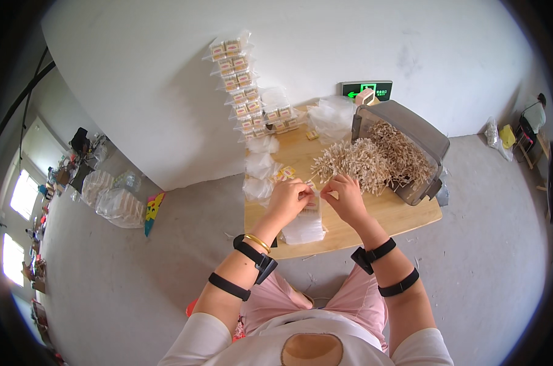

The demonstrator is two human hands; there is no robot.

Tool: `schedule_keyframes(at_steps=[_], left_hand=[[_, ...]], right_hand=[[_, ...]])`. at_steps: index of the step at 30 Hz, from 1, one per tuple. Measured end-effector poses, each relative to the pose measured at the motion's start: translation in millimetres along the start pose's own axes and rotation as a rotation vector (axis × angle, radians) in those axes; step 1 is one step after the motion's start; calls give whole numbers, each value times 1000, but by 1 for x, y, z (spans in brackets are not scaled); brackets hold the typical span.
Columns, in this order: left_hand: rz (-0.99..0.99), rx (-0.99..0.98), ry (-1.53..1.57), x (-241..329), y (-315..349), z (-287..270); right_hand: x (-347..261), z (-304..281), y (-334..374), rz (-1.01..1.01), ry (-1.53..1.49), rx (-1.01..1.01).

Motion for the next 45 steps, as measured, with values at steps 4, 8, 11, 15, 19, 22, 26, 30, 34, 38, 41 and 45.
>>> schedule_keyframes(at_steps=[4, 8, 11, 15, 19, 22, 26, 30, 34, 38, 41, 45], left_hand=[[-15, -11, 5, 1, -1, 1], [6, 7, -10, 7, 1, 0], [-12, 22, -15, 0, 1, 4], [-8, 26, -2, 2, 0, 4], [81, 85, -14, 16, 1, -1], [56, 67, -18, 17, 0, 1], [-39, 23, 0, 3, -2, 11], [-30, 18, 23, -3, -2, 9], [-18, 27, 30, -1, -1, -1], [-12, 15, 18, 0, 0, -2], [0, 20, -6, 1, 1, -2], [1, 23, -11, 0, 1, -2]], right_hand=[[0, 0, 0, 8, -11, -5], [-1, 0, -2, 2, -20, -10], [-5, -1, -3, -11, -9, -15], [-3, 0, -3, -5, -9, -13], [-5, 0, -3, -8, 26, -6], [-6, 0, -2, -8, 26, -5], [-7, 1, -2, -10, 45, 7], [-6, -1, 1, -12, 19, 13], [5, -10, 7, 34, 5, 38], [7, -10, 7, 37, -1, 53], [5, -10, 5, 37, -17, 48], [4, -11, 4, 25, -30, 47]])
Point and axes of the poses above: each hand's wrist, its own y-axis away from the middle knuckle, its own z-axis out of the palm, x = y × z, the point moved 9 cm from there along -y, towards the middle knuckle, and after that the axes turned 14 degrees about -z, right-handed, at the moved point
